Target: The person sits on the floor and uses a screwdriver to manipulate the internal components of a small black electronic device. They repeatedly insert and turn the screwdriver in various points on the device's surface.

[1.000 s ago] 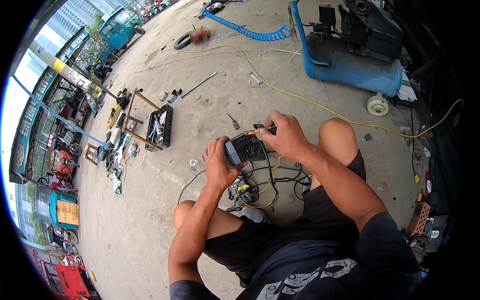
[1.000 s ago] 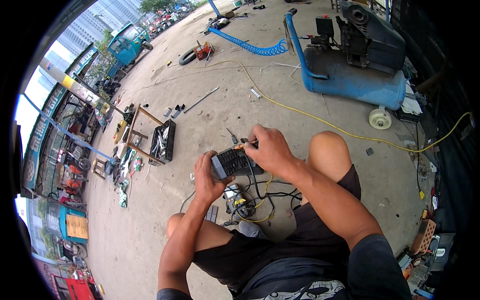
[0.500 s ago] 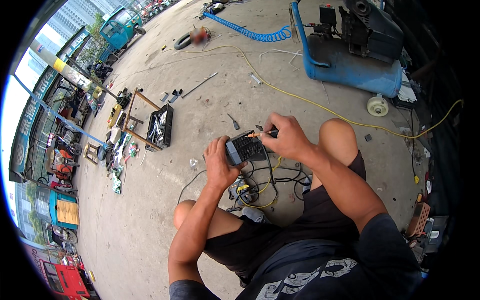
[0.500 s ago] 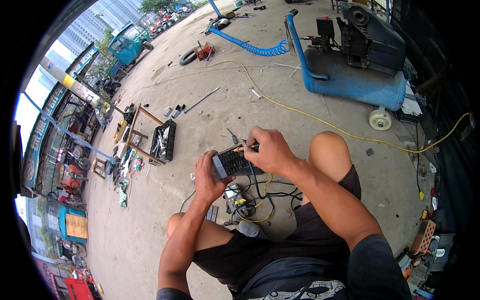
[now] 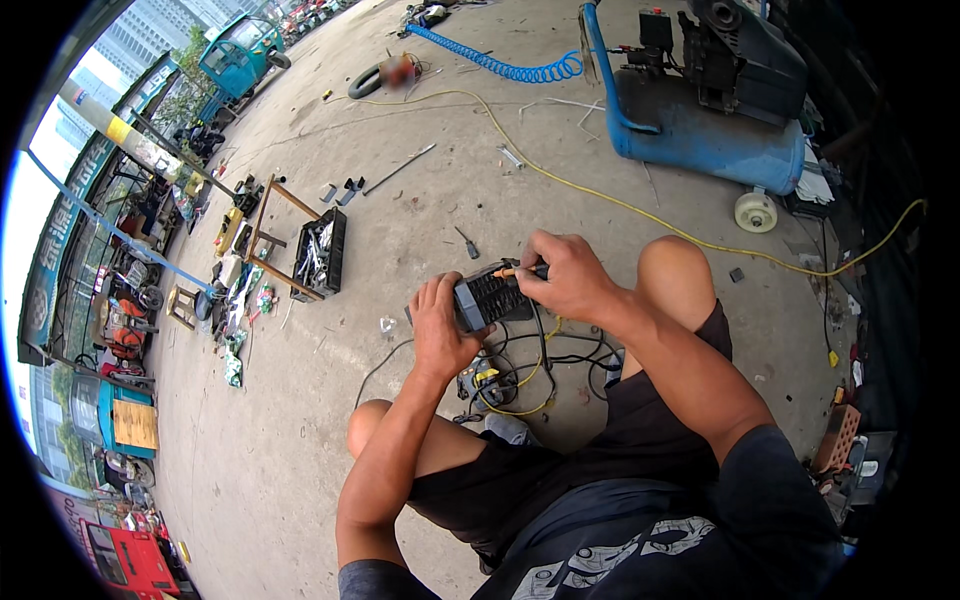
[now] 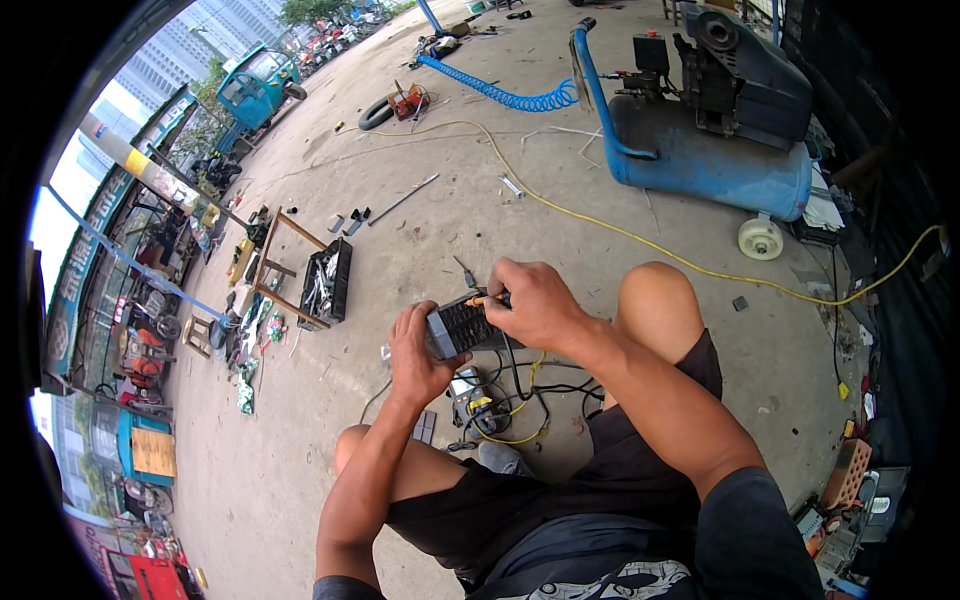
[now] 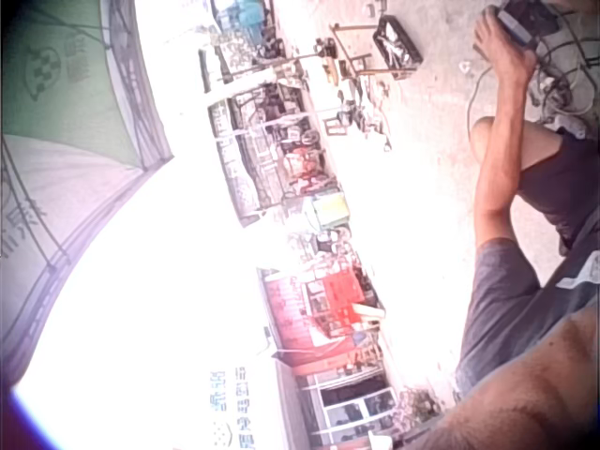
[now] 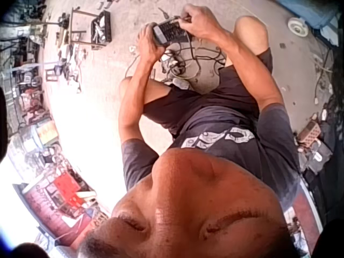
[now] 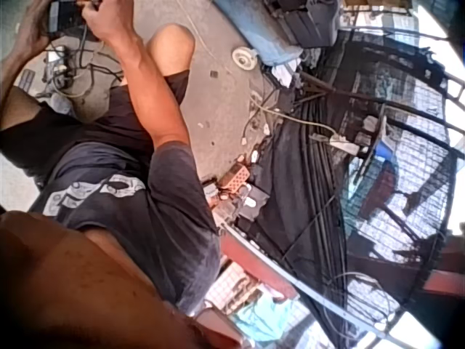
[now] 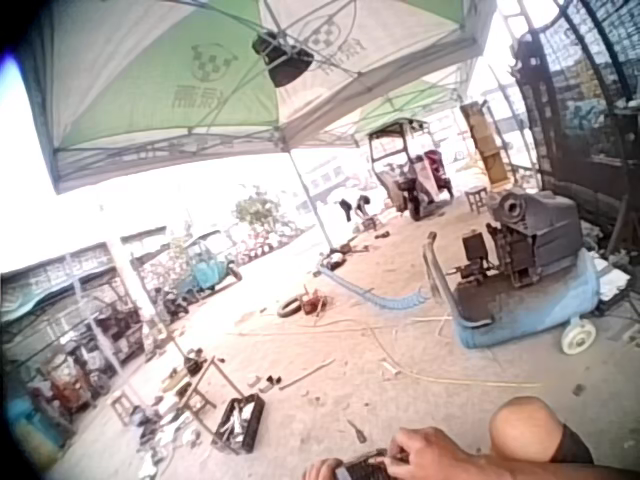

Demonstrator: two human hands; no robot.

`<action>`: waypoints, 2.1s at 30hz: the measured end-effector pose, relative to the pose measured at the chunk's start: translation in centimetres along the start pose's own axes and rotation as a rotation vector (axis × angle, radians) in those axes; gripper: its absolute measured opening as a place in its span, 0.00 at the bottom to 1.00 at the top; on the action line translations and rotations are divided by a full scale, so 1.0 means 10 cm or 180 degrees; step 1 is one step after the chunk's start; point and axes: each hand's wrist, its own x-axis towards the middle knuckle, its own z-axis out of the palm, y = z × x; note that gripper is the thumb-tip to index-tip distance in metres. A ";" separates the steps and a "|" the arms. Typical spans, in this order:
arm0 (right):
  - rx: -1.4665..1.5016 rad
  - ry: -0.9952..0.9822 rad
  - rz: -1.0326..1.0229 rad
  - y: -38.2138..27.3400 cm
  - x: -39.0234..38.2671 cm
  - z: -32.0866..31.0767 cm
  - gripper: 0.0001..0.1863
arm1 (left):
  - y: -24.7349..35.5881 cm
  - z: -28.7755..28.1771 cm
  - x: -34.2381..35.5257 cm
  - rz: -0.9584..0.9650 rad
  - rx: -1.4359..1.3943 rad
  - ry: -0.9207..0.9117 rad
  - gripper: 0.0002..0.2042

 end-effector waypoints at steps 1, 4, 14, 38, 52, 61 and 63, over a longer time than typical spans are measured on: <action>-0.0052 0.0093 -0.0043 0.01 -0.01 0.01 0.10 | 0.00 0.00 0.00 -0.0004 -0.0011 -0.0001 0.44; -0.0171 0.0329 -0.0096 0.01 -0.02 0.03 0.10 | -0.01 0.00 0.00 -0.0008 -0.0024 0.0046 0.44; -0.0119 0.0034 0.0021 -0.06 -0.03 -0.03 0.10 | -0.01 0.02 0.00 -0.0031 -0.0001 0.0057 0.45; -0.0307 0.0319 -0.0187 0.01 -0.04 -0.03 0.10 | 0.00 0.03 0.01 0.0110 0.0117 0.0036 0.44; -0.0439 0.0297 0.0258 0.12 -0.02 0.00 0.09 | 0.00 0.01 0.00 -0.0022 0.0089 0.0004 0.44; -0.0050 0.0063 -0.0052 -0.04 -0.04 -0.01 0.10 | 0.00 0.01 -0.02 0.0032 0.0057 0.0048 0.44; -0.0076 0.0017 -0.0042 -0.05 -0.03 -0.03 0.10 | 0.02 0.00 -0.01 0.0027 0.0077 0.0033 0.44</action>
